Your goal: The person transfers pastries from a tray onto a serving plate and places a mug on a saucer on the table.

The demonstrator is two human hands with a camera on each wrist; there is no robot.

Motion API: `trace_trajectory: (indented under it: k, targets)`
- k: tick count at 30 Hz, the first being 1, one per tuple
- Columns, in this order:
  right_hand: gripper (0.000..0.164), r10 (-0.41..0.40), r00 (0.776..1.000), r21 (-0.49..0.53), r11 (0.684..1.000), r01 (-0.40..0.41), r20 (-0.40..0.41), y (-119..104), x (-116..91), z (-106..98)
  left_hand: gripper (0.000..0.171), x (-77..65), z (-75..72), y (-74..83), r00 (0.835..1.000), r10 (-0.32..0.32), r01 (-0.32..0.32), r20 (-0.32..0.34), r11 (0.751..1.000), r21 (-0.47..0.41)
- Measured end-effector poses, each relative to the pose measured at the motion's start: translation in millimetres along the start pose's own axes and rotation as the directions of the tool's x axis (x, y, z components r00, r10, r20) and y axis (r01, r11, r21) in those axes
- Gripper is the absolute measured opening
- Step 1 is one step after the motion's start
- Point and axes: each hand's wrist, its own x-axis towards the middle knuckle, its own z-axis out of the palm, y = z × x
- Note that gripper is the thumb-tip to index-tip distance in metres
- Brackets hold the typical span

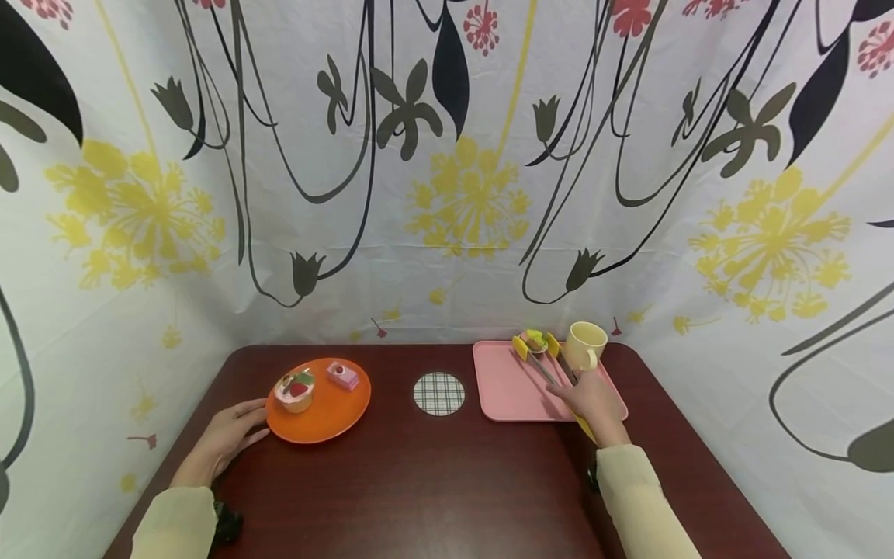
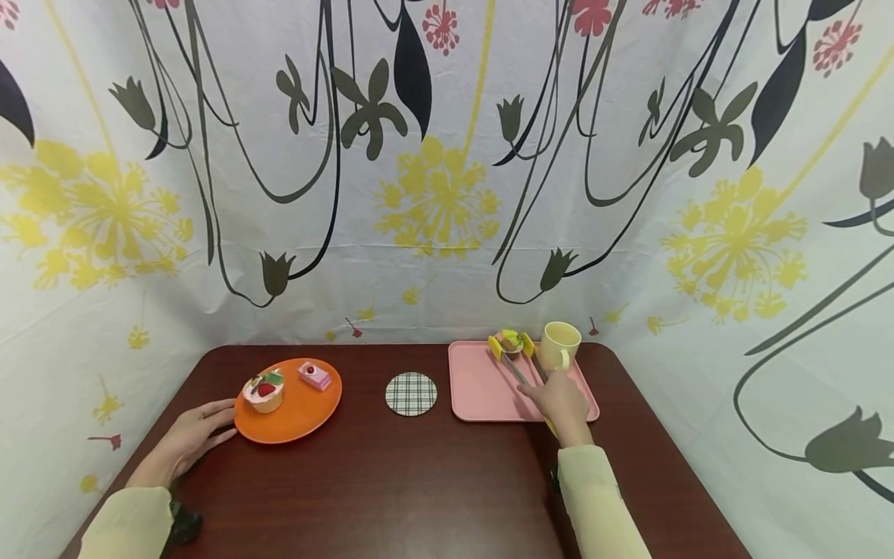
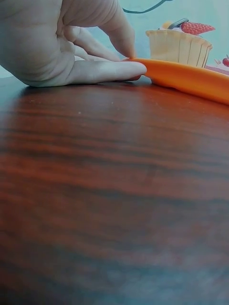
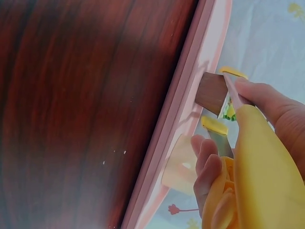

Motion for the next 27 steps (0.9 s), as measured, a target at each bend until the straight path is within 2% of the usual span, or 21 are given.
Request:
trace_trajectory:
  k: [3, 7, 15, 19, 24, 27]
  targets:
    - [0.061, -0.015, 1.0, 0.013, 1.0, 0.015, -0.007, -3.2, 3.3, 0.9, 0.072, 0.0, -1.9, 1.7, 1.0, 0.009, -0.009, -0.002, 1.0, 0.008]
    - [0.058, -0.023, 1.0, 0.038, 0.999, 0.023, -0.001, -6.9, 6.1, 4.7, 0.073, -0.4, -6.3, 4.2, 1.0, 0.009, -0.009, -0.012, 1.0, 0.014]
    - [0.07, -0.009, 0.999, 0.065, 0.998, 0.007, 0.036, 0.3, -0.5, 16.8, 0.073, -2.1, -10.8, -2.8, 1.0, -0.014, 0.014, -0.009, 1.0, 0.022]
    - [0.072, -0.01, 0.999, 0.062, 0.998, 0.008, 0.033, 2.2, -3.9, 13.2, 0.073, 0.2, -7.6, -7.3, 1.0, -0.009, 0.009, -0.003, 1.0, 0.018]
    - [0.051, -0.02, 1.0, 0.068, 0.997, 0.019, 0.015, 3.3, -2.3, 4.8, 0.071, 0.4, -1.8, -4.8, 1.0, 0.005, -0.005, -0.004, 1.0, 0.022]
    - [0.046, -0.03, 1.0, 0.085, 0.996, 0.029, 0.011, 4.4, -0.4, 1.4, 0.069, 0.6, 0.7, -3.6, 1.0, 0.006, -0.005, -0.007, 1.0, 0.026]
